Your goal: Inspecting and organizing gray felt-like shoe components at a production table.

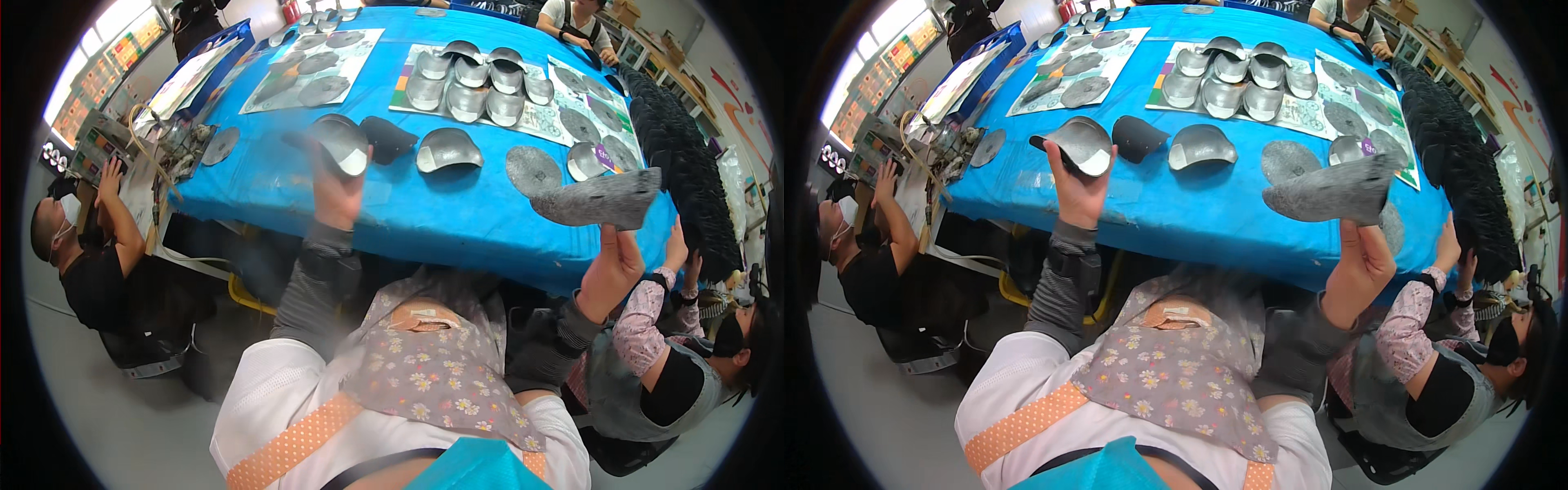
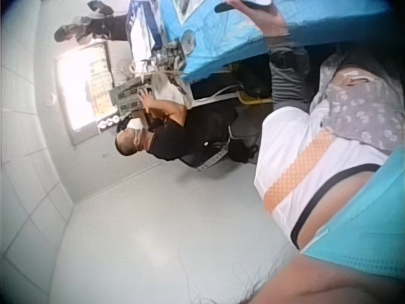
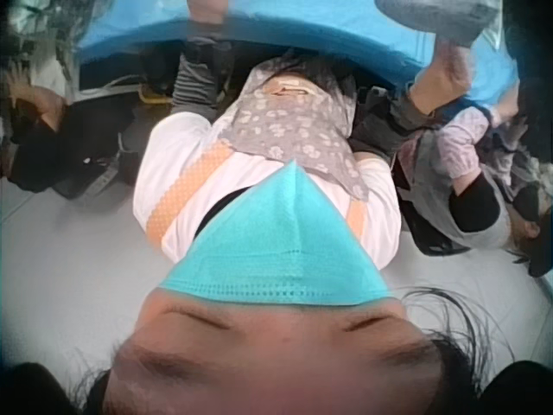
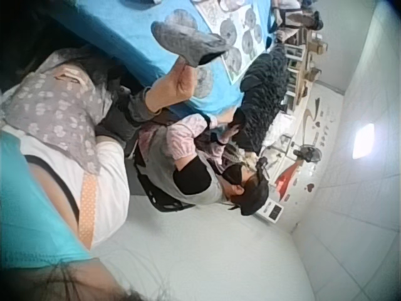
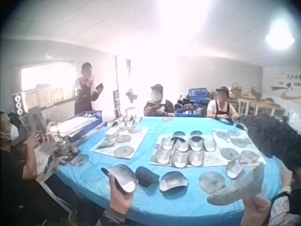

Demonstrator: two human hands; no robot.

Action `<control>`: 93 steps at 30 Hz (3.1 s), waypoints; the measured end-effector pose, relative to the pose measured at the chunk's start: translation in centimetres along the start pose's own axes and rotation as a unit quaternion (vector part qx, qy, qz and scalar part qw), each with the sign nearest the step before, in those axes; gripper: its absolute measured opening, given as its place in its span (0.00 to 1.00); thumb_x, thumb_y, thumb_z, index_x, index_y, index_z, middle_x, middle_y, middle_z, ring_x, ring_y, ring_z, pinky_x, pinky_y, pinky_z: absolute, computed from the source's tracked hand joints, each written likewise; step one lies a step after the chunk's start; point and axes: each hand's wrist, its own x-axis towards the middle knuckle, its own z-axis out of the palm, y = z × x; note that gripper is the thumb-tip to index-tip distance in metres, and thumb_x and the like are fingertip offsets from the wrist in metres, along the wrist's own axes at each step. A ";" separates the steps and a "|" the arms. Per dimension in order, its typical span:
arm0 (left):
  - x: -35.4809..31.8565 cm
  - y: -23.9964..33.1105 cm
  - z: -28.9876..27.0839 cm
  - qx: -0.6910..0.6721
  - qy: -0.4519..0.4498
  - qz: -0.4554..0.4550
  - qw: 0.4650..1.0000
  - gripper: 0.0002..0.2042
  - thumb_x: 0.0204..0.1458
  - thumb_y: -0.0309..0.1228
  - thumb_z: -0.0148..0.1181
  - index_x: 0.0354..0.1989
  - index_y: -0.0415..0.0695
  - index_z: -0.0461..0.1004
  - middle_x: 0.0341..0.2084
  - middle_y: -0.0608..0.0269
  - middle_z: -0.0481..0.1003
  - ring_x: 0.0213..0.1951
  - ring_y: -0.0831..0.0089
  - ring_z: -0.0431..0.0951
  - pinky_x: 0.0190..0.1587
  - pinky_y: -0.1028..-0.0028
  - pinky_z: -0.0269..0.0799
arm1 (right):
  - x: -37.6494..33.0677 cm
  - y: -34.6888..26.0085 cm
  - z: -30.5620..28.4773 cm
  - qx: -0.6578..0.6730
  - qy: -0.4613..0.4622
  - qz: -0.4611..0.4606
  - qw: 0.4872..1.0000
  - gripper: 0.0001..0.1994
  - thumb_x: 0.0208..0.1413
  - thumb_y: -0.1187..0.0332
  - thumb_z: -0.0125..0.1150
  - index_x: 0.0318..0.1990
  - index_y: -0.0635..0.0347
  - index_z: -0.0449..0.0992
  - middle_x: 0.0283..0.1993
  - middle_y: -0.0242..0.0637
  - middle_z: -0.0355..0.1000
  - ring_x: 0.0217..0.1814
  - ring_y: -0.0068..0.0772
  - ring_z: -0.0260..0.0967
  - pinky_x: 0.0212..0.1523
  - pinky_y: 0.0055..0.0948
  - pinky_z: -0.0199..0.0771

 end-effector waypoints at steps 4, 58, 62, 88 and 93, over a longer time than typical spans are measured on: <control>2.7 2.0 -5.2 0.271 -0.032 0.003 0.962 0.35 0.50 0.62 0.46 0.57 0.46 0.61 0.51 0.64 0.67 0.52 0.68 0.68 0.54 0.68 0.63 | -1.3 -0.5 -0.2 -0.091 -0.149 -0.032 0.984 0.06 0.44 0.85 0.58 0.31 0.73 0.71 0.31 0.36 0.71 0.36 0.27 0.65 0.45 0.24 0.63; -16.8 -0.4 1.4 0.183 -0.268 -0.032 0.945 0.14 0.49 0.20 0.59 0.46 0.35 0.71 0.37 0.60 0.76 0.41 0.76 0.74 0.46 0.76 0.69 | -10.4 0.3 6.5 0.320 -0.091 0.070 0.941 0.09 0.57 0.76 0.53 0.43 0.68 0.73 0.44 0.37 0.72 0.48 0.26 0.66 0.54 0.30 0.62; -16.9 0.5 1.1 0.200 -0.268 -0.015 0.942 0.13 0.49 0.18 0.58 0.45 0.35 0.71 0.38 0.59 0.75 0.41 0.76 0.74 0.46 0.76 0.70 | -10.9 0.4 7.4 0.308 -0.061 0.115 0.943 0.09 0.57 0.76 0.51 0.43 0.68 0.73 0.45 0.39 0.72 0.48 0.28 0.67 0.54 0.31 0.63; -16.1 -1.0 1.3 0.146 -0.151 -0.119 0.970 0.04 0.51 0.23 0.57 0.35 0.39 0.75 0.28 0.62 0.77 0.32 0.75 0.78 0.42 0.72 0.75 | -11.6 -1.0 6.5 0.307 -0.008 0.207 0.929 0.06 0.53 0.76 0.57 0.38 0.67 0.76 0.37 0.37 0.74 0.38 0.25 0.70 0.41 0.24 0.70; -15.4 -1.2 1.3 0.141 -0.145 -0.149 0.968 0.04 0.53 0.26 0.57 0.35 0.41 0.75 0.27 0.66 0.75 0.32 0.79 0.75 0.41 0.75 0.74 | -11.3 -1.1 6.9 0.287 0.002 0.236 0.928 0.04 0.52 0.75 0.59 0.33 0.66 0.76 0.33 0.36 0.74 0.34 0.23 0.70 0.39 0.23 0.71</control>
